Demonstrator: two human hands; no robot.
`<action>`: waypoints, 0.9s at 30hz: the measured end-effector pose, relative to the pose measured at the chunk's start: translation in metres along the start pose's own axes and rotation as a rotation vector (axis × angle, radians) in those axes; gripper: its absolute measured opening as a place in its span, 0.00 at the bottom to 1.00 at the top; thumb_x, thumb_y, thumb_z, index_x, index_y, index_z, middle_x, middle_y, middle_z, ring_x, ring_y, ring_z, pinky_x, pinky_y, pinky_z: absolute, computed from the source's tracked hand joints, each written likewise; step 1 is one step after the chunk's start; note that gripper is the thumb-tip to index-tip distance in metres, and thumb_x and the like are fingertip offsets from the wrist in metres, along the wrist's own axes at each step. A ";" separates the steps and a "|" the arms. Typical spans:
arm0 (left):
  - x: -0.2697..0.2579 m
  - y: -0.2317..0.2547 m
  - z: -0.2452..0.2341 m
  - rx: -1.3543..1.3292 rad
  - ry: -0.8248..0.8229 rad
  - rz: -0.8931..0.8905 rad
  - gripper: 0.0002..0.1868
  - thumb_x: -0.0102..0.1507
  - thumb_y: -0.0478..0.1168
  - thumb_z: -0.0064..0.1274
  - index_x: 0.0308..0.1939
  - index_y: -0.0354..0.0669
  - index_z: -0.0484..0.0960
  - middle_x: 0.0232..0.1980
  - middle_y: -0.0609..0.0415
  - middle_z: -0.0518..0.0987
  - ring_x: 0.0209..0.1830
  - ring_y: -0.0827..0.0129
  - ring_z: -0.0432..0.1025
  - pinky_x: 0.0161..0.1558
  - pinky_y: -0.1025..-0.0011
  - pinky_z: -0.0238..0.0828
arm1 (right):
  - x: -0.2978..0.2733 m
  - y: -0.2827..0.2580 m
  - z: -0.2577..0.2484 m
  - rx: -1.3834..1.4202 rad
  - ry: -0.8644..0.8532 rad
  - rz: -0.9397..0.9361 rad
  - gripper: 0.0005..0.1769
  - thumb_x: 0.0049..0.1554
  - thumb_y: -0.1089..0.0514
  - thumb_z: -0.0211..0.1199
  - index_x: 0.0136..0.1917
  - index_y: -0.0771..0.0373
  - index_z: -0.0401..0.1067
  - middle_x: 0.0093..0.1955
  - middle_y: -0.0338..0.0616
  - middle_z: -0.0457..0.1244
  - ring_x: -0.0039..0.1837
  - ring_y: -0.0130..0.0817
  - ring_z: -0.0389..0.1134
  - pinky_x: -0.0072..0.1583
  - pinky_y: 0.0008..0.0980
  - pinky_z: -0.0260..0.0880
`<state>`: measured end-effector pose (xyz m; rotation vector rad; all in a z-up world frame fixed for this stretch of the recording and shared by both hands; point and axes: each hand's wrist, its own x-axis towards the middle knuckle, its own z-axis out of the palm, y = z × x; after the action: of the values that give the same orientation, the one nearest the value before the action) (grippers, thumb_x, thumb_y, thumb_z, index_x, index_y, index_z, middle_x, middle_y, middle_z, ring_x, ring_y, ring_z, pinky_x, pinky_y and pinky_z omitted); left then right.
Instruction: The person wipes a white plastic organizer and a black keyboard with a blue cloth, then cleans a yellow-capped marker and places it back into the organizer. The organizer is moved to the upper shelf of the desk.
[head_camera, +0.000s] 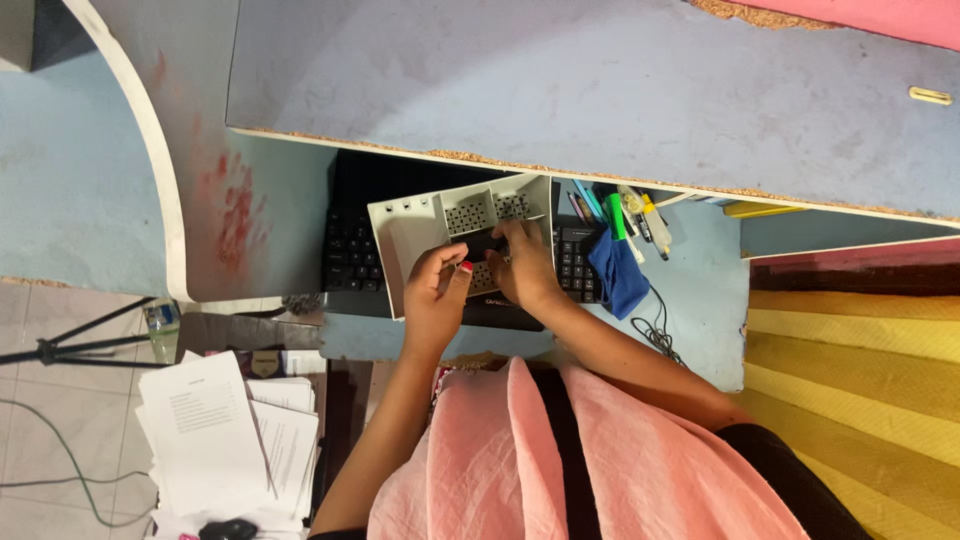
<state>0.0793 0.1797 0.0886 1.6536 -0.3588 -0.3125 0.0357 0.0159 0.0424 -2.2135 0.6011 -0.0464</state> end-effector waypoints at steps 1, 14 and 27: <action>-0.001 -0.001 -0.001 -0.013 -0.004 -0.011 0.14 0.67 0.32 0.54 0.58 0.35 0.79 0.57 0.48 0.81 0.55 0.68 0.77 0.55 0.74 0.76 | -0.001 0.002 0.003 0.038 0.052 -0.059 0.27 0.55 0.58 0.70 0.65 0.60 0.65 0.65 0.54 0.61 0.62 0.51 0.68 0.62 0.41 0.70; -0.001 0.037 0.005 0.254 -0.043 0.198 0.12 0.65 0.33 0.56 0.52 0.35 0.81 0.53 0.45 0.81 0.54 0.55 0.76 0.58 0.63 0.70 | -0.031 0.098 -0.052 0.991 0.260 0.032 0.19 0.56 0.69 0.56 0.60 0.64 0.73 0.55 0.44 0.67 0.50 0.29 0.66 0.52 0.27 0.69; 0.004 0.043 0.048 0.324 -0.067 0.276 0.10 0.63 0.32 0.54 0.49 0.38 0.81 0.49 0.47 0.82 0.51 0.56 0.77 0.56 0.62 0.72 | -0.019 0.230 -0.084 0.364 0.653 0.096 0.29 0.56 0.60 0.68 0.67 0.67 0.63 0.64 0.54 0.60 0.64 0.48 0.63 0.65 0.40 0.64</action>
<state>0.0609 0.1301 0.1261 1.8839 -0.7100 -0.1044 -0.0938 -0.1618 -0.0672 -1.7888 0.9619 -0.7878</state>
